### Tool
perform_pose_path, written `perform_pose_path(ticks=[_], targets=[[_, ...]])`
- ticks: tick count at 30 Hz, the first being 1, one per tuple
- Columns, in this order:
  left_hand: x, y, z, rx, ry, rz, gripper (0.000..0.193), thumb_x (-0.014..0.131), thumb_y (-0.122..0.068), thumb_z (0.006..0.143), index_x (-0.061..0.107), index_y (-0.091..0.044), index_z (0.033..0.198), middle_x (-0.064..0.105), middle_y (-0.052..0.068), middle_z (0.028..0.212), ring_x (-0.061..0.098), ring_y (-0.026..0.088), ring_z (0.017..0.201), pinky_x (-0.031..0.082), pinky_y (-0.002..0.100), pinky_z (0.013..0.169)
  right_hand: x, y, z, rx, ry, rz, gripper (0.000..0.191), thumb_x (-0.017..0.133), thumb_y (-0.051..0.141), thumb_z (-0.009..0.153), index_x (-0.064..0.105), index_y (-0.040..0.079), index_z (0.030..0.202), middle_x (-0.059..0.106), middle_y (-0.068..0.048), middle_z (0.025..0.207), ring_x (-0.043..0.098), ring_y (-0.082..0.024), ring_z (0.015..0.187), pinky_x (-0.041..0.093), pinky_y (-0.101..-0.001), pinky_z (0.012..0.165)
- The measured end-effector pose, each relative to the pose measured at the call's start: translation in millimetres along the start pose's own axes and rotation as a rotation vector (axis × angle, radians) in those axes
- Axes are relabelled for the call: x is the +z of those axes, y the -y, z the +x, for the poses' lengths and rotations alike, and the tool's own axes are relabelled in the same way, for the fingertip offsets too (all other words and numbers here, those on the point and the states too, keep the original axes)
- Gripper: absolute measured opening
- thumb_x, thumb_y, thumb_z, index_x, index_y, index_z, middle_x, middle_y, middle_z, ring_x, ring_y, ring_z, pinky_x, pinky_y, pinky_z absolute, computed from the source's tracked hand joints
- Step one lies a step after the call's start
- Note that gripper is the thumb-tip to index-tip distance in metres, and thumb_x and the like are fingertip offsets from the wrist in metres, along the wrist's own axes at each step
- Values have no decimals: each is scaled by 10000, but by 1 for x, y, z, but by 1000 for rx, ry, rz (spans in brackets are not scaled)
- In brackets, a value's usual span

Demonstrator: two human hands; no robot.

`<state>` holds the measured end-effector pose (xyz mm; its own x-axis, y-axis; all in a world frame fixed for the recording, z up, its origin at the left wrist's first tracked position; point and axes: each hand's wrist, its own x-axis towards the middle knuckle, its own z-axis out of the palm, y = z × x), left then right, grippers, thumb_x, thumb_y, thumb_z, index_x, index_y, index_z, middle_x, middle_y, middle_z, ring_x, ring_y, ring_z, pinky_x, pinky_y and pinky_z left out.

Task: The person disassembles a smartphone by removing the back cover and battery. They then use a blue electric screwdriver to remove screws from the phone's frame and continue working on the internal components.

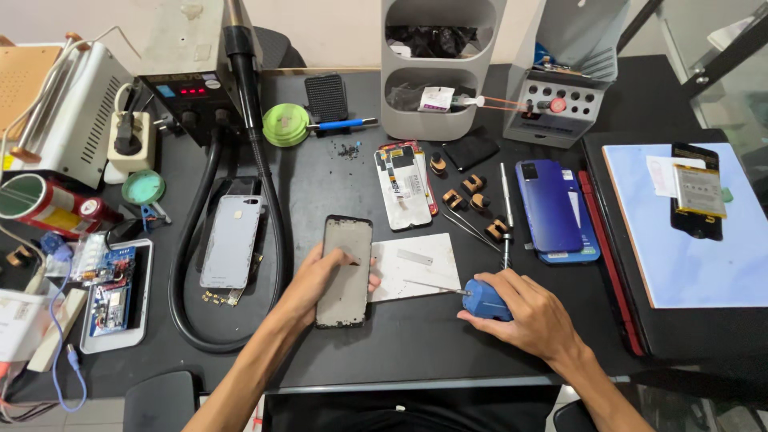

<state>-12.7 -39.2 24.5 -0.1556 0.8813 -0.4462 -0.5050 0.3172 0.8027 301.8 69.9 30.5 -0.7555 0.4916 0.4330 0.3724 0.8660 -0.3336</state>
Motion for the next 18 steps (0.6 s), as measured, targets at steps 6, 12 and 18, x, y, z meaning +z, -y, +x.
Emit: perform_pose_path(ticks=[6, 12, 18], targets=[[-1, 17, 7, -2, 139, 83, 727, 387, -599, 985, 631, 75, 1108, 721, 215, 819, 721, 236, 706, 610, 345, 679, -2, 2, 3, 128, 27, 91, 630, 864, 409, 713, 634, 57, 1182, 677, -96, 958, 695, -290, 811, 572, -387, 707], [-1, 26, 11, 67, 189, 6, 845, 263, -674, 996, 637, 75, 1115, 702, 219, 788, 709, 254, 689, 605, 361, 674, -2, 8, 6, 149, 104, 74, 663, 815, 334, 782, 565, 59, 1331, 625, -132, 1079, 654, -321, 903, 545, -430, 798], [-2, 26, 14, 107, 265, -222, 704, 246, -559, 1033, 562, 54, 1179, 654, 184, 970, 709, 294, 741, 616, 433, 680, -3, 12, 5, 153, 138, 54, 692, 798, 277, 779, 539, 63, 1384, 615, -125, 1096, 639, -319, 883, 540, -429, 799]])
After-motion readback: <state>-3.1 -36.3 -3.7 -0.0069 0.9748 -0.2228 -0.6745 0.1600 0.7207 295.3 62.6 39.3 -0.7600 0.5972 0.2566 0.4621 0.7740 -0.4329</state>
